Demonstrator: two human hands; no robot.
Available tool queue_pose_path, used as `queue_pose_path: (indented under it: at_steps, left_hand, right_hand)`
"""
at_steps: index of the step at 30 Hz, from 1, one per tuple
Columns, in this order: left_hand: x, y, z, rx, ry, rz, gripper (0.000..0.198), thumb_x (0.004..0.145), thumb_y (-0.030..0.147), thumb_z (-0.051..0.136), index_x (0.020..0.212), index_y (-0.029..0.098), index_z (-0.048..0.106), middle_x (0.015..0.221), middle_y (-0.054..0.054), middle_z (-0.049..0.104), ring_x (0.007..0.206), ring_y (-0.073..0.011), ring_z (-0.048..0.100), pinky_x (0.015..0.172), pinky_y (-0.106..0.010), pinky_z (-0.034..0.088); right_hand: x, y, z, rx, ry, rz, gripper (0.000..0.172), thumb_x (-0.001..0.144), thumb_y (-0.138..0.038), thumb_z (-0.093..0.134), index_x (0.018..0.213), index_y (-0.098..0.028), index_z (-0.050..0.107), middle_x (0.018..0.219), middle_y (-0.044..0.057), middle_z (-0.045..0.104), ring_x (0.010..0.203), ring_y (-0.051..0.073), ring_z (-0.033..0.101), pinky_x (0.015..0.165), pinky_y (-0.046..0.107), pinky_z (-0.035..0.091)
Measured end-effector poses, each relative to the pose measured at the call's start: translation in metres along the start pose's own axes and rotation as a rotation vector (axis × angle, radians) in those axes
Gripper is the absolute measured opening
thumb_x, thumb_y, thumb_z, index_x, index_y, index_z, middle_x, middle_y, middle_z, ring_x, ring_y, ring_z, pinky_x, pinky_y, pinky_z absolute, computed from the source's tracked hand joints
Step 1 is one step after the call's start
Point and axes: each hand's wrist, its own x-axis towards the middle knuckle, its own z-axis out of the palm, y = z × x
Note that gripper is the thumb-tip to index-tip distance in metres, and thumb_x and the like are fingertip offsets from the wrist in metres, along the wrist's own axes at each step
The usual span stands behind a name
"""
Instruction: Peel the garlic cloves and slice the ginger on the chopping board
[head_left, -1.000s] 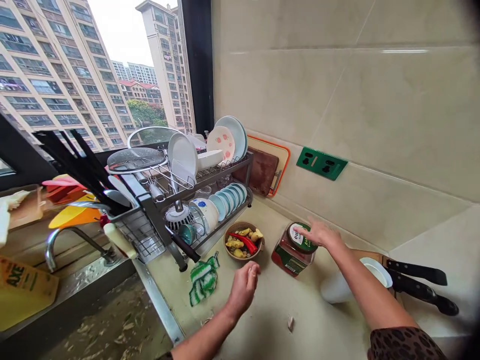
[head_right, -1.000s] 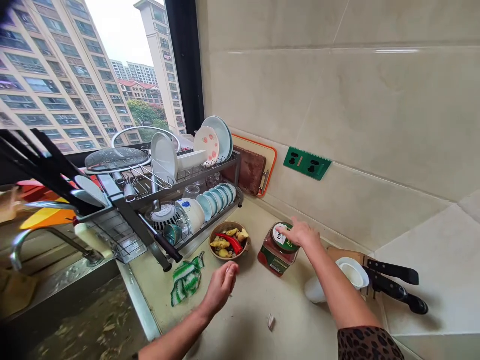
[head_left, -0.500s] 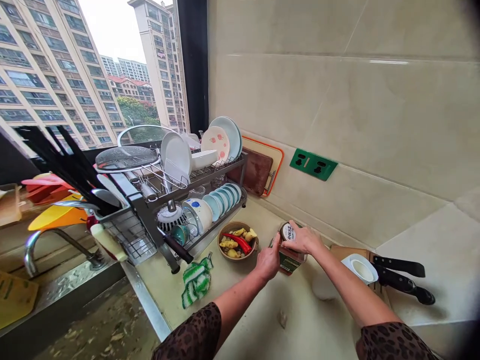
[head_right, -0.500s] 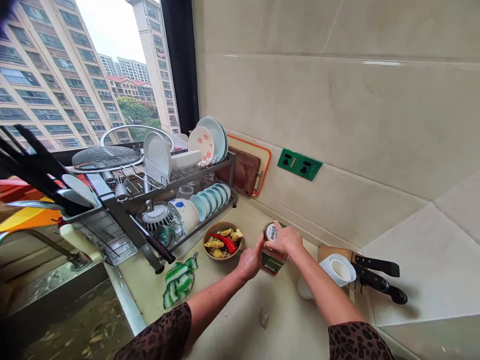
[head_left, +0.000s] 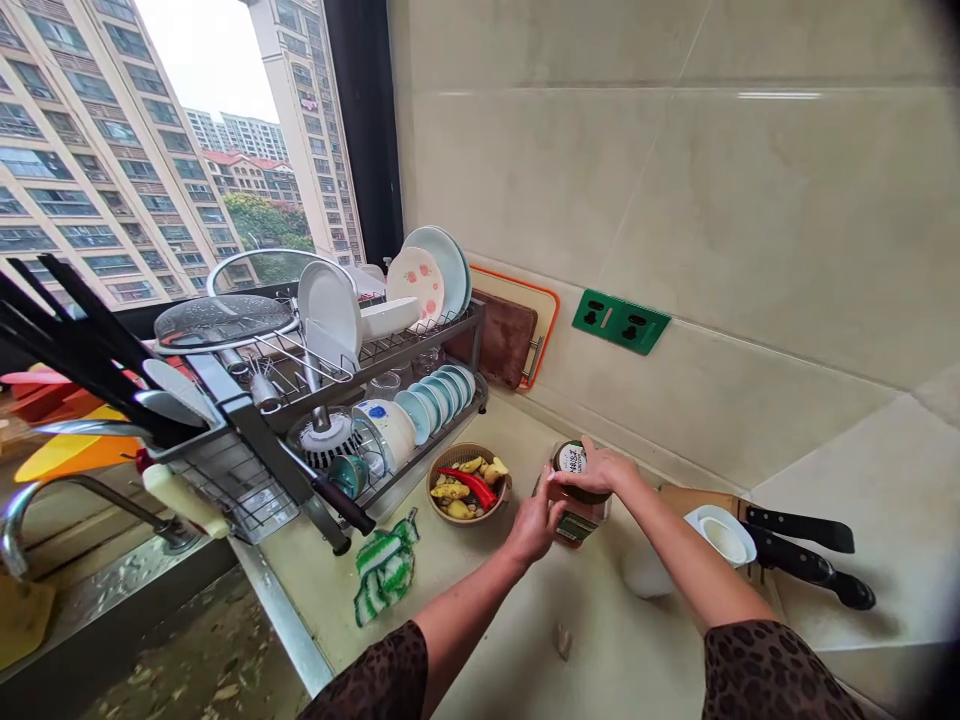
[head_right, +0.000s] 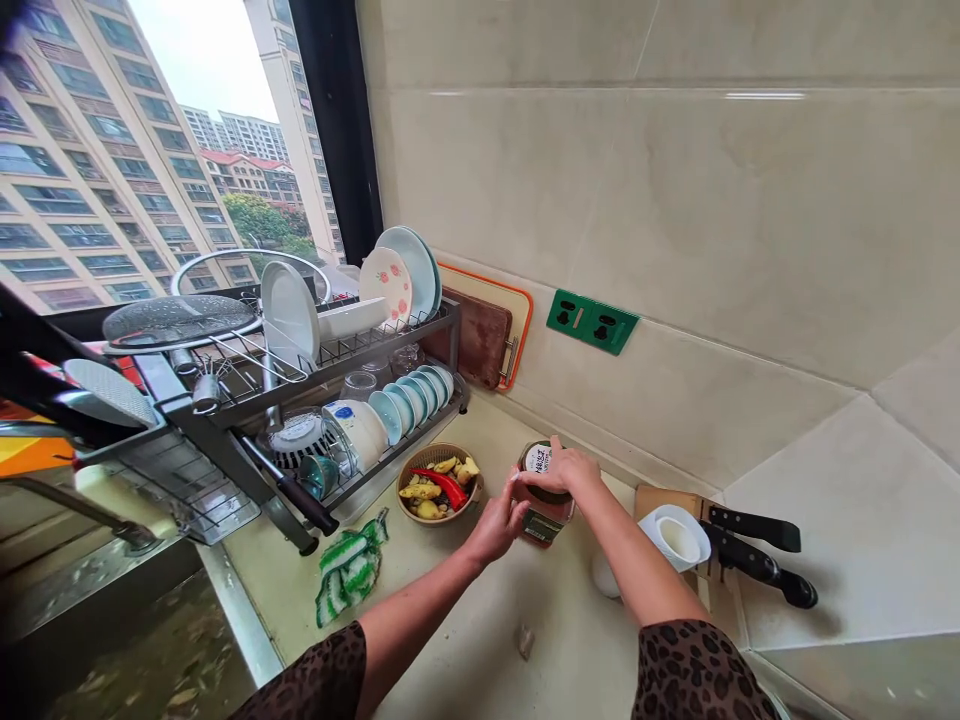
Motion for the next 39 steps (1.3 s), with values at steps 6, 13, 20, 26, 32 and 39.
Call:
queue_pose_path:
  at_steps: [6, 13, 20, 26, 32, 39]
  left_hand:
    - [0.008, 0.0, 0.001, 0.079, 0.005, -0.005, 0.058, 0.089, 0.033, 0.043, 0.142, 0.018, 0.026, 0.118, -0.013, 0.063, 0.108, -0.0267, 0.058, 0.094, -0.042, 0.042]
    - [0.005, 0.004, 0.0, 0.069, 0.025, 0.007, 0.059, 0.089, 0.03, 0.044, 0.143, 0.017, 0.025, 0.125, -0.012, 0.058, 0.116, -0.0249, 0.053, 0.098, -0.038, 0.041]
    - [0.011, -0.001, -0.007, 0.04, -0.012, 0.032, 0.058, 0.088, 0.033, 0.045, 0.142, 0.02, 0.028, 0.126, -0.011, 0.057, 0.111, -0.0262, 0.057, 0.096, -0.041, 0.043]
    - [0.017, -0.003, -0.017, 0.016, -0.091, 0.11, 0.055, 0.087, 0.036, 0.046, 0.139, 0.022, 0.035, 0.128, -0.007, 0.056, 0.119, -0.0252, 0.051, 0.102, -0.04, 0.039]
    - [0.013, -0.001, -0.015, 0.025, -0.04, 0.105, 0.051, 0.089, 0.033, 0.043, 0.138, 0.021, 0.038, 0.136, -0.008, 0.048, 0.121, -0.0251, 0.049, 0.104, -0.04, 0.036]
    - [0.0, 0.007, -0.032, 0.031, 0.069, 0.014, 0.05, 0.089, 0.036, 0.041, 0.134, 0.015, 0.042, 0.097, -0.01, 0.068, 0.084, -0.0199, 0.062, 0.087, -0.035, 0.044]
  right_hand:
    - [-0.001, -0.006, 0.002, 0.027, 0.078, -0.026, 0.096, 0.06, -0.077, 0.049, 0.127, -0.01, 0.039, 0.108, 0.022, 0.065, 0.102, 0.036, 0.061, 0.079, 0.043, 0.046]
    - [0.0, -0.005, 0.003, 0.009, 0.1, -0.069, 0.093, 0.061, -0.071, 0.054, 0.131, -0.012, 0.036, 0.108, 0.021, 0.064, 0.101, 0.035, 0.061, 0.077, 0.042, 0.046]
    - [0.001, 0.005, 0.002, -0.012, 0.078, -0.183, 0.099, 0.057, -0.06, 0.065, 0.139, -0.017, 0.029, 0.11, 0.019, 0.06, 0.102, 0.035, 0.058, 0.076, 0.04, 0.045]
    - [-0.001, 0.032, -0.008, 0.033, -0.024, -0.473, 0.111, 0.041, -0.043, 0.081, 0.139, -0.026, 0.033, 0.125, 0.014, 0.048, 0.106, 0.031, 0.056, 0.084, 0.035, 0.043]
    - [-0.005, 0.03, -0.013, 0.064, 0.144, -0.137, 0.098, 0.065, -0.072, 0.053, 0.143, -0.019, 0.024, 0.122, 0.019, 0.056, 0.113, 0.035, 0.052, 0.088, 0.043, 0.041]
    - [-0.015, 0.014, -0.012, -0.019, 0.007, -0.273, 0.108, 0.046, -0.058, 0.076, 0.14, -0.031, 0.03, 0.124, 0.014, 0.05, 0.107, 0.034, 0.056, 0.082, 0.039, 0.044]
